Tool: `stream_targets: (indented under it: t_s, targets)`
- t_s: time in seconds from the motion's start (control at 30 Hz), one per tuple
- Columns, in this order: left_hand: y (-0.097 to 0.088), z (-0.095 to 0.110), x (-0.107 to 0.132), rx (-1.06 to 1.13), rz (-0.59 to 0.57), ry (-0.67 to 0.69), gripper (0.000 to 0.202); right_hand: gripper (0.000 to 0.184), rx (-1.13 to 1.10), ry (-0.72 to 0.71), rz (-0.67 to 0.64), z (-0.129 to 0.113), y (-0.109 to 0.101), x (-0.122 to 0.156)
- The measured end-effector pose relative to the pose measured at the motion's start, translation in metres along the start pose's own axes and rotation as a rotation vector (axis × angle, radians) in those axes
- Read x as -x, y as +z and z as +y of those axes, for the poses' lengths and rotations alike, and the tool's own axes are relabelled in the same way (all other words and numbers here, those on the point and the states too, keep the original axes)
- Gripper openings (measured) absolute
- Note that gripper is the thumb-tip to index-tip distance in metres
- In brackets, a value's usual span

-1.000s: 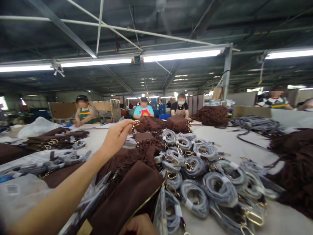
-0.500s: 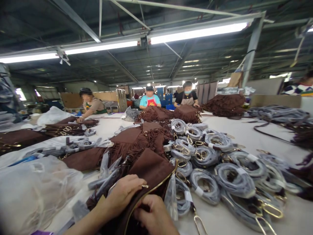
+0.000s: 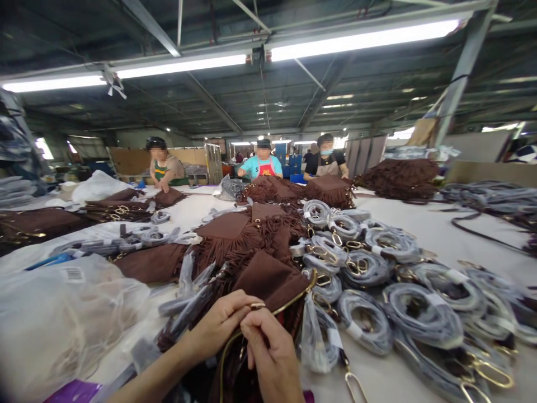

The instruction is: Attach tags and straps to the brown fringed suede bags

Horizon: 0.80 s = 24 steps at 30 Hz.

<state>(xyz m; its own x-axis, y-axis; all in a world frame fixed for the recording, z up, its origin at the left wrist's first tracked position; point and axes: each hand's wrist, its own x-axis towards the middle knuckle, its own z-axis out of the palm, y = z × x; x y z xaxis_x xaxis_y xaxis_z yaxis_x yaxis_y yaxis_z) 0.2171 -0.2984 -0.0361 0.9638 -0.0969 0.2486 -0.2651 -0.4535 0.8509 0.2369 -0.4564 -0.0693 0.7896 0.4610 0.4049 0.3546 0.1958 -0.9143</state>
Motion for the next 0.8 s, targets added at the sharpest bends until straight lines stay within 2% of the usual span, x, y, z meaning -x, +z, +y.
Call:
stream_targets:
  t_s: [0.07, 0.17, 0.27, 0.33, 0.6, 0.8]
  targets:
    - [-0.004, -0.002, 0.004, 0.030, -0.018, -0.043, 0.039, 0.031, -0.036, 0.129, 0.020, 0.005, 0.002, -0.001]
    - [-0.010, -0.007, 0.008, 0.264, -0.023, -0.173, 0.054, 0.033, -0.114, 0.263, 0.039, 0.008, 0.003, -0.006]
    - [-0.011, -0.007, 0.010, 0.442, -0.041, -0.215, 0.041, 0.034, -0.137, 0.326, 0.043, 0.006, 0.002, -0.010]
    - [-0.010, -0.003, 0.011, 0.436, -0.042, -0.187, 0.033, 0.032, -0.120, 0.339, 0.041, 0.004, 0.002, -0.011]
    - [-0.004, 0.001, 0.014, 0.388, -0.066, -0.140, 0.035, 0.031, -0.116, 0.349, 0.009, -0.003, -0.001, -0.013]
    - [-0.010, 0.008, 0.015, 0.098, -0.067, 0.019, 0.023, 0.029, -0.132, 0.310, 0.045, 0.001, 0.001, -0.012]
